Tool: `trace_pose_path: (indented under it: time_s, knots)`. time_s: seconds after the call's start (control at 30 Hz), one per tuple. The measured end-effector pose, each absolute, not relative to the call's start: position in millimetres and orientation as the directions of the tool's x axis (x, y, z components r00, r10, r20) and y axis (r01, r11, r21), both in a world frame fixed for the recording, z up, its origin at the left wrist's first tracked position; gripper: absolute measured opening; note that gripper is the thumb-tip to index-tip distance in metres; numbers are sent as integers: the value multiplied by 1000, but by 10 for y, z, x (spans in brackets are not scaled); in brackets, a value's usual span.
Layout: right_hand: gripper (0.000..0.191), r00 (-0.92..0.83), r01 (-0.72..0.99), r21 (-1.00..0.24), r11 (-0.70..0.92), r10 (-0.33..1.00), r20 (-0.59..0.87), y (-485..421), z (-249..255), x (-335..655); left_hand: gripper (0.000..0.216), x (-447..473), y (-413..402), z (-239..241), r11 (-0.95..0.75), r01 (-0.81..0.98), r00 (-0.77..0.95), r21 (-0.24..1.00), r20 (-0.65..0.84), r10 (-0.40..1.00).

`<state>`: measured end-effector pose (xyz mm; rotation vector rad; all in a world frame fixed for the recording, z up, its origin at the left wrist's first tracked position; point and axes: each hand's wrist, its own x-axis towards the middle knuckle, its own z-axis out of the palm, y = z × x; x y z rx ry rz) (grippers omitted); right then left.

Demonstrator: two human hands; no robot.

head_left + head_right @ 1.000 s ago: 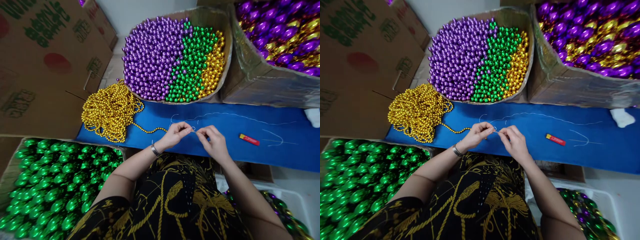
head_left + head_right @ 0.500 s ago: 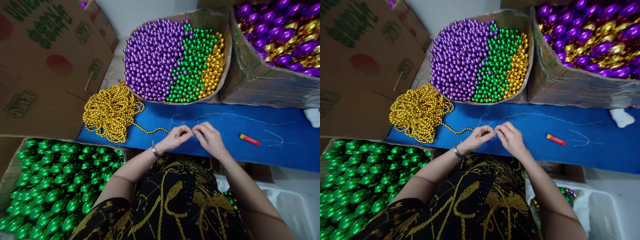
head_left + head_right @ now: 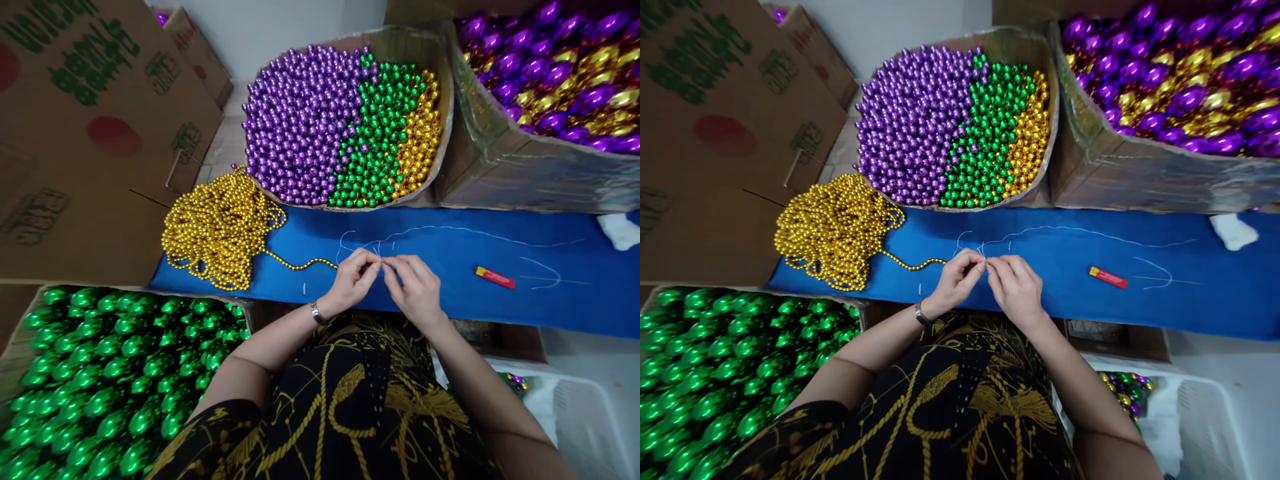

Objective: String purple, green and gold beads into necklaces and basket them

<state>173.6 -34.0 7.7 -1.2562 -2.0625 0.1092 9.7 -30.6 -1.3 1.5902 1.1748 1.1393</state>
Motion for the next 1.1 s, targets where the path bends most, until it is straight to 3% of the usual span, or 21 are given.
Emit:
trace_pose_path:
  time_s: [0.13,0.23,0.3,0.37,0.43,0.5,0.6,0.73,0.87,1.0,1.1]
  knots:
    - [18,-310,696,-513,503,854,418,-307,172,1774,17,66,-322,11,-385,310,220,869,328,919]
    - [18,-330,745,-441,501,851,409,-312,184,1772,17,83,-322,18,-420,347,226,838,360,905]
    - [17,-276,773,-438,460,864,420,-324,143,1734,17,121,-316,19,-346,312,174,885,304,937]
    - [14,-168,710,-588,387,905,392,-331,72,1670,20,174,-303,22,-162,170,98,972,147,984]
    - [13,-30,476,-839,263,959,283,-323,-5,1599,27,224,-286,22,86,-41,79,995,-82,993]
    - [15,52,109,-989,95,993,102,-291,-63,1550,35,257,-273,10,262,-191,126,946,-241,962]
    - [17,32,-309,-946,-96,993,-111,-207,-80,1566,43,265,-270,-40,258,-208,142,944,-231,962]
    - [21,-131,-393,-898,-200,978,-160,-93,10,1697,42,227,-257,-85,121,-85,135,989,-109,985]
    - [24,-119,-362,-923,-131,988,-94,-68,182,1824,30,72,-182,-30,-105,179,220,978,64,973]
    - [21,27,-311,-950,-3,1000,-12,-135,432,2041,26,-300,-116,-72,-380,548,200,745,325,924]
    - [15,179,-270,-957,109,982,61,-152,560,2263,35,-593,-134,-251,-374,727,264,576,269,926]
